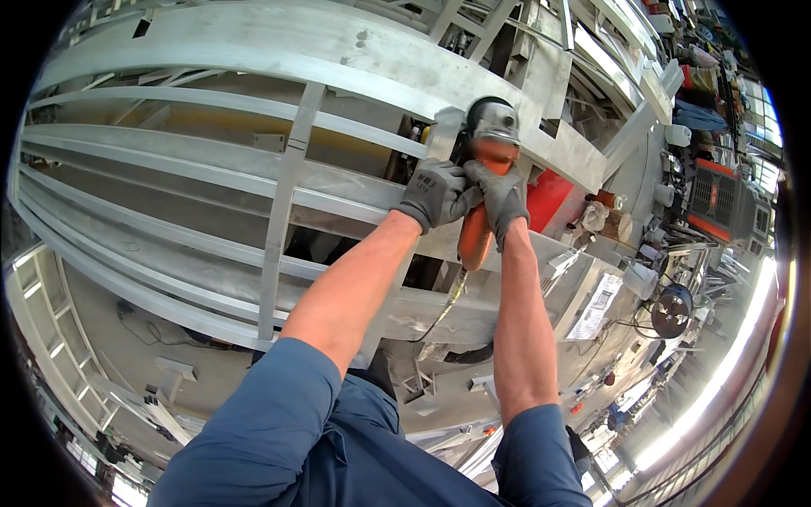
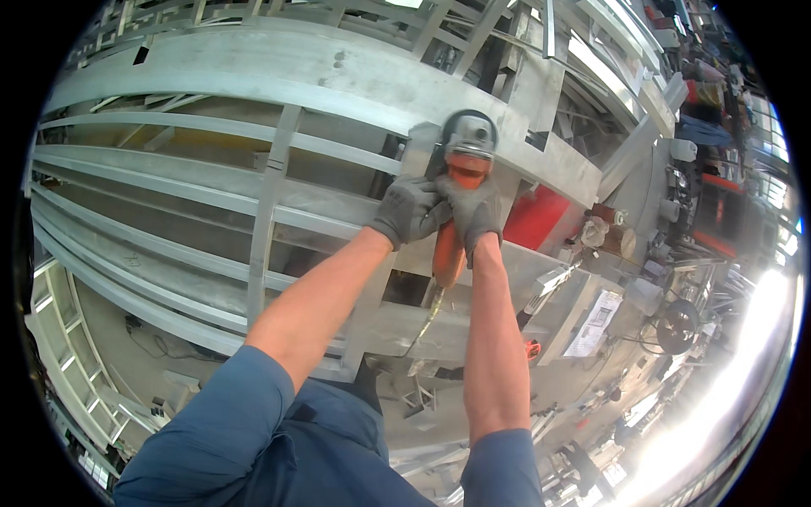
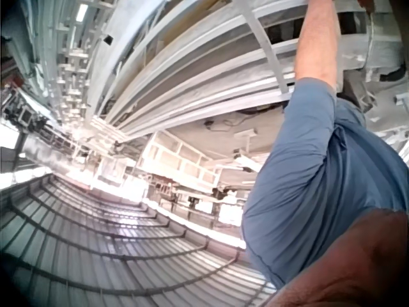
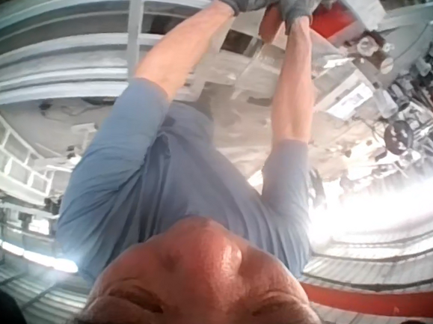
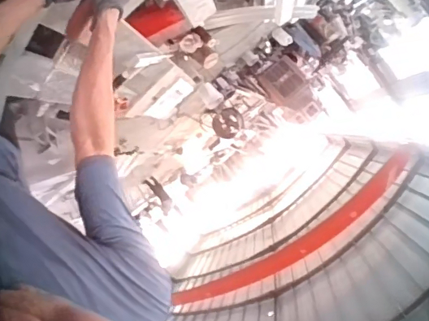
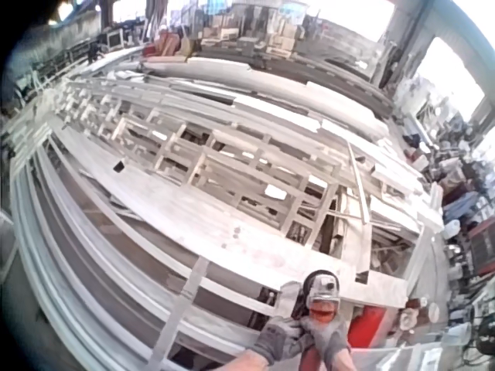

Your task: The person uses an angle grinder to smooth the edges of a large white metal frame, then switches to a drill to work on the same frame. The person repositions the frame and continues grinding and drilling on different sections.

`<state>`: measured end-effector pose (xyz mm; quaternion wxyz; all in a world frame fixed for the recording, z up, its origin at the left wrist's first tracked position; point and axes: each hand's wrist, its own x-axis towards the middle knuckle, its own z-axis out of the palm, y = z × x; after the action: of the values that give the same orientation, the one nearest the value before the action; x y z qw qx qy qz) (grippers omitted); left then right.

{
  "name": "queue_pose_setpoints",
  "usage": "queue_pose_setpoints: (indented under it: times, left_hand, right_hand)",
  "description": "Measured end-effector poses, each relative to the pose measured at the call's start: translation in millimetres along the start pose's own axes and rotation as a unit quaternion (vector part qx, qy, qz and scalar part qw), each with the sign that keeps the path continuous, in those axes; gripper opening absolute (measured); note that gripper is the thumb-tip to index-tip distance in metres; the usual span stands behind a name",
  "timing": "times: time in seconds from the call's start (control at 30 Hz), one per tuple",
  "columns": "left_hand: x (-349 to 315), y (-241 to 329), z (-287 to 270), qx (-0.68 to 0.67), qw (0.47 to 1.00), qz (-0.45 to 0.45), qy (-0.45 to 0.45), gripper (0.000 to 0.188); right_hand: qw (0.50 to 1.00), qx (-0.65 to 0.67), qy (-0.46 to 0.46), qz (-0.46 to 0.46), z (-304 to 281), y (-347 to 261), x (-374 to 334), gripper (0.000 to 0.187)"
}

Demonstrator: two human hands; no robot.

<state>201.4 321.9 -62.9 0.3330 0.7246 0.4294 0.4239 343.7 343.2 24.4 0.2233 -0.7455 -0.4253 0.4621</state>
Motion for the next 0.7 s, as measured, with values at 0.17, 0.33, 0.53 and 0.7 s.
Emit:
queue_pose_setpoints:
  times: [0.17, 0.33, 0.53, 0.7]
  left_hand:
    - [6.0, 0.5, 2.1, 0.034, 0.999, 0.036, -0.017, 0.048]
    - [6.9, -0.4, -24.8, -0.079, 0.976, -0.154, -0.135, 0.064]
    - [-96.1, 83.3, -100.5, -0.229, 0.874, -0.383, -0.194, 0.049]
    - [-254.2, 162.4, -95.8, -0.272, 0.795, -0.338, -0.424, 0.056]
  right_hand:
    - [0.976, 0.197, 0.08, -0.054, -10.2, 36.1, -31.4, 0.039]
    - [0.954, 0.281, 0.098, 0.037, -36.6, 46.1, -111.9, 0.042]
    - [0.937, 0.313, 0.143, 0.062, -48.8, 135.6, -225.3, 0.045]
    - [0.911, 0.352, 0.183, 0.117, -4.1, 153.9, -334.4, 0.056]
